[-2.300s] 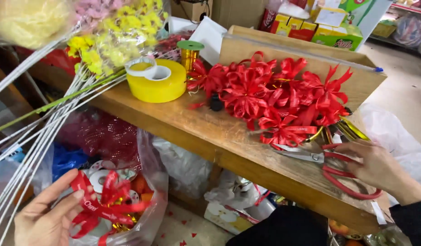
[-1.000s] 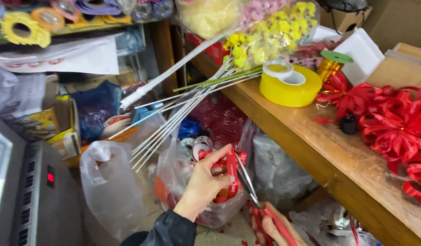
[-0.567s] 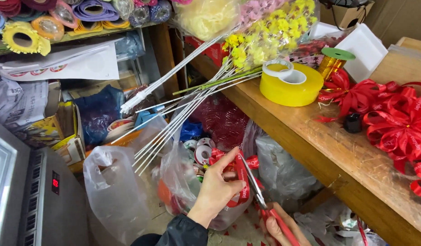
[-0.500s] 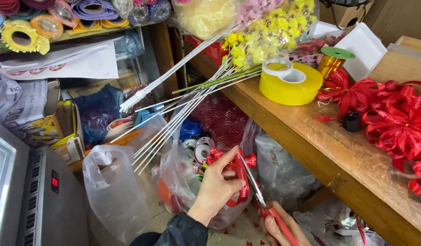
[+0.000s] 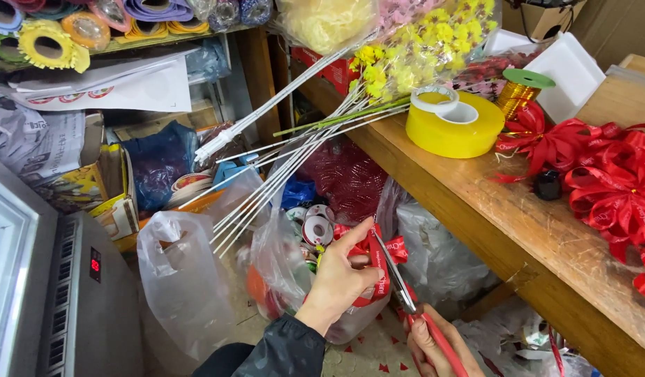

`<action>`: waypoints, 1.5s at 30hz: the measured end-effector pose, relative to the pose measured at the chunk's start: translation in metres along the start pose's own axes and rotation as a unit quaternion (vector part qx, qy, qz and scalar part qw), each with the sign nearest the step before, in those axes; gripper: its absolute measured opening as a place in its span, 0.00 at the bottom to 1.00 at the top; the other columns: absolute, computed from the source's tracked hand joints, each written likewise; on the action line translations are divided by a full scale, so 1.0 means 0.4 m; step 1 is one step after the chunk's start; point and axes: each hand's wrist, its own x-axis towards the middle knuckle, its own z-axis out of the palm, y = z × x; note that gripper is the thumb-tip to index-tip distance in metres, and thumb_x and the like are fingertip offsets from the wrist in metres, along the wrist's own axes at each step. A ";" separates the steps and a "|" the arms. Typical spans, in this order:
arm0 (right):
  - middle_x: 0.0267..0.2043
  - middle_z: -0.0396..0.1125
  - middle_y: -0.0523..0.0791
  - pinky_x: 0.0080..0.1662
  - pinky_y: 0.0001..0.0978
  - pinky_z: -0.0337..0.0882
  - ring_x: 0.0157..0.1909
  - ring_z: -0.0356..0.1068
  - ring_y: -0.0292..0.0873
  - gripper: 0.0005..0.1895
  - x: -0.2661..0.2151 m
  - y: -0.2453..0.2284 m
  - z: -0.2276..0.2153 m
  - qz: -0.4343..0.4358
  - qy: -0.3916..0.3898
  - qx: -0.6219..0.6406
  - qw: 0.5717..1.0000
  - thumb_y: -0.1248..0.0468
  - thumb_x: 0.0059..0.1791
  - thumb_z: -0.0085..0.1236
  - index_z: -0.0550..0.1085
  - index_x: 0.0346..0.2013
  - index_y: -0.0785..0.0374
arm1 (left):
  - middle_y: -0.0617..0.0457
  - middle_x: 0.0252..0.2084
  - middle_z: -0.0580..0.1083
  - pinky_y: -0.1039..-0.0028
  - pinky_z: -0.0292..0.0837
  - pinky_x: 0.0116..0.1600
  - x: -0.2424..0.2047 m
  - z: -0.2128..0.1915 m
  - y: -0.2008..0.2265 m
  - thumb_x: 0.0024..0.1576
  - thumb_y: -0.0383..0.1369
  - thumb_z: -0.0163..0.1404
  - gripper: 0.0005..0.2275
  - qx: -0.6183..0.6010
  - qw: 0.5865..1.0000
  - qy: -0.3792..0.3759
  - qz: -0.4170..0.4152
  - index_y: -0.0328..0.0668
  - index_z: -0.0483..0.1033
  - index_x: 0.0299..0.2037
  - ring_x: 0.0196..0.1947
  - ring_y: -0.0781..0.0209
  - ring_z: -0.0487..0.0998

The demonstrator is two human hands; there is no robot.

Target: Tying red decorative ribbon bows and securing them with thin wire fasteners.

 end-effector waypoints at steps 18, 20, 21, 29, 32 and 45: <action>0.46 0.80 0.69 0.43 0.50 0.74 0.40 0.77 0.68 0.28 0.130 0.225 -0.021 0.063 0.232 0.162 0.957 0.54 0.61 0.38 0.78 0.57 0.74 | 0.52 0.59 0.75 0.64 0.72 0.49 0.006 0.013 0.014 0.57 0.39 0.49 0.35 -0.284 0.957 0.051 0.038 0.51 0.58 0.79 0.53 0.57 0.72; 0.20 0.70 0.69 0.26 0.48 0.68 0.20 0.68 0.62 0.45 0.240 0.323 -0.091 0.120 -0.006 0.113 0.986 0.38 0.53 0.24 0.76 0.41 0.79 | 0.43 0.64 0.73 0.58 0.75 0.57 0.007 0.021 0.001 0.58 0.42 0.48 0.37 -0.279 0.957 0.023 0.079 0.48 0.49 0.79 0.65 0.45 0.74; 0.20 0.70 0.69 0.26 0.48 0.68 0.20 0.68 0.62 0.45 0.207 0.271 -0.087 0.119 -0.003 0.115 0.986 0.38 0.53 0.24 0.76 0.41 0.79 | 0.43 0.64 0.73 0.58 0.75 0.57 0.008 0.025 -0.004 0.58 0.42 0.48 0.37 -0.279 0.957 0.020 0.078 0.48 0.49 0.79 0.65 0.45 0.74; 0.58 0.72 0.58 0.61 0.42 0.67 0.56 0.68 0.56 0.31 -0.027 -0.124 0.097 0.237 0.157 0.344 0.895 0.49 0.53 0.52 0.75 0.58 0.72 | 0.50 0.77 0.64 0.59 0.74 0.62 -0.004 0.063 -0.018 0.53 0.44 0.54 0.40 -0.258 0.962 0.031 0.085 0.48 0.53 0.78 0.67 0.52 0.74; 0.73 0.66 0.45 0.70 0.32 0.66 0.74 0.61 0.41 0.38 0.173 0.146 -0.077 0.221 -0.034 0.665 0.713 0.45 0.50 0.58 0.69 0.71 0.59 | 0.48 0.73 0.69 0.61 0.78 0.58 -0.010 0.075 -0.016 0.54 0.41 0.52 0.38 -0.254 0.963 0.025 0.086 0.49 0.53 0.78 0.60 0.53 0.78; 0.65 0.73 0.50 0.64 0.41 0.64 0.67 0.69 0.50 0.33 -0.098 -0.268 0.215 0.220 0.257 0.260 0.904 0.48 0.50 0.53 0.77 0.64 0.63 | 0.50 0.77 0.64 0.61 0.78 0.59 -0.001 0.076 -0.043 0.56 0.38 0.52 0.36 -0.269 0.957 0.021 0.109 0.47 0.55 0.77 0.65 0.46 0.76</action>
